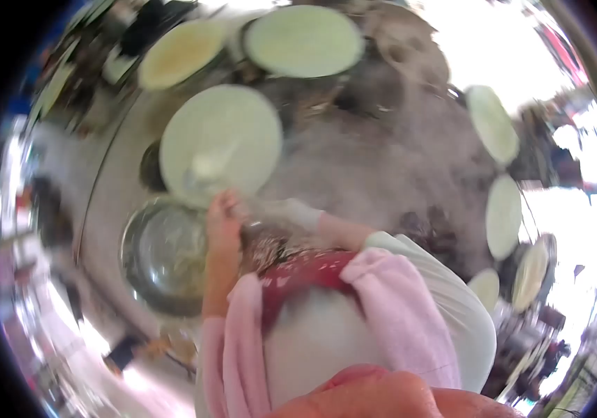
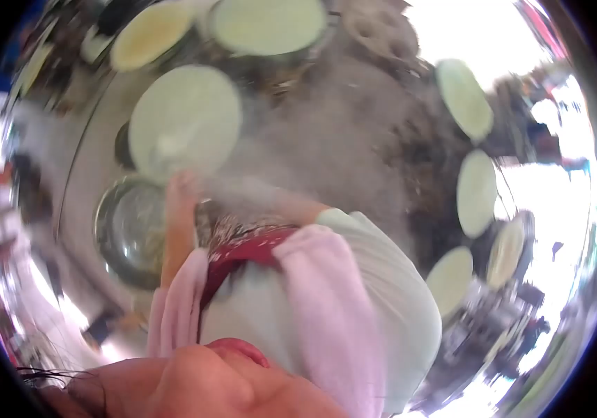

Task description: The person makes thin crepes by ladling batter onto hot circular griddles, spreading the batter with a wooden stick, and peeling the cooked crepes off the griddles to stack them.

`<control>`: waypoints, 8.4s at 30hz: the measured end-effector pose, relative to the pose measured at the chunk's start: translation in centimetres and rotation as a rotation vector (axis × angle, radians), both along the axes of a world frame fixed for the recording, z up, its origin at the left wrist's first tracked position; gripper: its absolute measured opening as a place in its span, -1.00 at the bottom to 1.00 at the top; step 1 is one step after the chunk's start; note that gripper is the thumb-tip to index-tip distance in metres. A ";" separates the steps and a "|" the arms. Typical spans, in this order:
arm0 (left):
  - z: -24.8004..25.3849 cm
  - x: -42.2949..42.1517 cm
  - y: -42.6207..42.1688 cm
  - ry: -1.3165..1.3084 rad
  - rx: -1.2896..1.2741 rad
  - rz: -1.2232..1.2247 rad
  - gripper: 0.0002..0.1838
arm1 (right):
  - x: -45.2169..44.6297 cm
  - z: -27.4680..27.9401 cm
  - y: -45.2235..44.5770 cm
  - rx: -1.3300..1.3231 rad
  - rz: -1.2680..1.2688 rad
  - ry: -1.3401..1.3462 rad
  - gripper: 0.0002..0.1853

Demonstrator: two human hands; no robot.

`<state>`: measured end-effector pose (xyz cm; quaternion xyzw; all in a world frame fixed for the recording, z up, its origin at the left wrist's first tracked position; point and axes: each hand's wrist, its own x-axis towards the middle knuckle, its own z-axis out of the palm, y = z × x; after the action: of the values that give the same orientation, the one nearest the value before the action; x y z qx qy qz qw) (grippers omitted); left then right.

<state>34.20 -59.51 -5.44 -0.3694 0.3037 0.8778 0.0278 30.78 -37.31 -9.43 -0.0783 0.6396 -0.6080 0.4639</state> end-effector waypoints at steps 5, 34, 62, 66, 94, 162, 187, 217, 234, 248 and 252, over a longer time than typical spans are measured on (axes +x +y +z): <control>5.5 7.0 -9.0 0.248 0.099 -0.284 -0.84 | -0.7 4.7 1.2 0.035 -0.322 0.024 -0.45; 19.4 -17.9 44.5 0.340 0.833 -0.791 -0.50 | -11.9 3.3 82.2 0.976 -1.285 0.577 0.02; 18.1 -42.3 53.3 0.244 0.093 -1.214 -0.67 | -27.7 19.9 67.9 1.137 -1.486 0.676 -0.30; 18.0 -44.2 53.1 0.208 0.061 -1.246 -0.67 | -27.3 17.9 70.9 1.063 -1.540 0.766 -0.33; 16.4 -52.6 48.8 0.106 0.123 -1.270 -0.71 | -53.5 3.2 68.1 1.521 -1.442 -0.011 0.17; 19.2 -26.6 78.4 0.258 0.322 -1.230 -0.58 | 51.2 5.9 97.2 1.385 -2.749 0.103 -0.63; -3.9 -42.3 87.9 1.681 -1.877 -1.439 -0.54 | -7.6 5.1 67.2 1.207 -1.624 0.092 -0.46; 7.3 -46.3 63.7 0.629 -0.623 -1.352 -0.88 | -14.1 3.2 68.9 0.411 -1.888 0.029 -0.47; 7.6 -39.4 62.6 0.322 -0.890 -1.238 -0.93 | -16.1 6.4 75.5 0.180 -1.407 -0.010 -0.48; 6.8 -35.8 61.0 0.206 -1.293 -1.204 -0.88 | -14.7 3.3 86.8 0.355 -1.054 0.128 -0.51; 5.7 -34.8 59.4 0.489 -1.523 -1.264 -0.88 | -16.4 2.2 88.2 0.251 -0.987 0.173 -0.51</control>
<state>-0.63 -0.08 0.23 0.1287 0.9185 0.3272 0.1811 14.38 50.84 -7.23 0.2391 0.7044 -0.6643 0.0733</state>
